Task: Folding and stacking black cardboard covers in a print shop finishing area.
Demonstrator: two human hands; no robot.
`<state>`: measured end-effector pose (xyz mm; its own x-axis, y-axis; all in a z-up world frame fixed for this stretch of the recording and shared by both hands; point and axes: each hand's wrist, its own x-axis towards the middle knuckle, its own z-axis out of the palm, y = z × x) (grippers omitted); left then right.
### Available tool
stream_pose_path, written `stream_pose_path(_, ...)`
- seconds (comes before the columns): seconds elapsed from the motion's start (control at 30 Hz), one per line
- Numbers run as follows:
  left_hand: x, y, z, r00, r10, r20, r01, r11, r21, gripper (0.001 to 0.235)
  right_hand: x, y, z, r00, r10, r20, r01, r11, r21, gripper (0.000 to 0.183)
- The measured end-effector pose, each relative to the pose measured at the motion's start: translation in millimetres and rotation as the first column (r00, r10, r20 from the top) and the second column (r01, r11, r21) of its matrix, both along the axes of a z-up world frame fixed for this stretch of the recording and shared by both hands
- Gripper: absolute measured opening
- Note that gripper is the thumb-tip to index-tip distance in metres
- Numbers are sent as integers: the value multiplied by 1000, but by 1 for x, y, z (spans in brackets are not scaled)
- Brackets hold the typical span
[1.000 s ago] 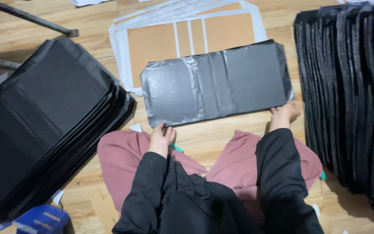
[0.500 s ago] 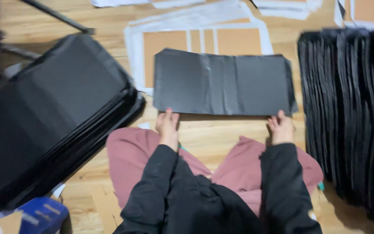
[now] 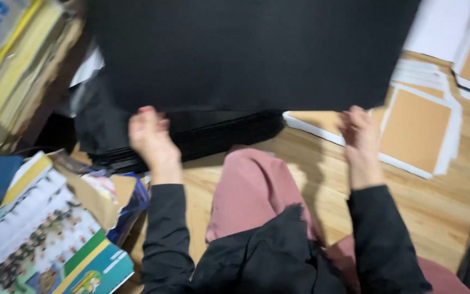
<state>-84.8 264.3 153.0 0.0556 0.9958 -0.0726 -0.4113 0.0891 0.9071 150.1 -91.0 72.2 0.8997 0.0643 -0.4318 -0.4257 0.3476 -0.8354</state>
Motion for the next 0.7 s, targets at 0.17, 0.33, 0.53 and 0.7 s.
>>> stream_pose_path(0.17, -71, 83, -86, 913, 322, -250, -353, 931, -91, 19, -26, 137, -23, 968, 247, -33, -249, 951, -186, 21)
stream_pose_path(0.33, -76, 67, -113, 724, 551, -415, -511, 833, 213, 15, -35, 160, -25, 960, 280, 28, -251, 896, -367, 19)
stream_pose_path(0.53, -57, 51, -78, 549, 599, -583, -449, 800, 399, 17, -31, 142, -6, 895, 446, 4, -365, 737, -568, 26)
stream_pose_path(0.7, -76, 64, -139, 529, 471, -706, -344, 880, 329, 71, -31, 55, -9, 733, 668, 125, -119, 308, -944, 27)
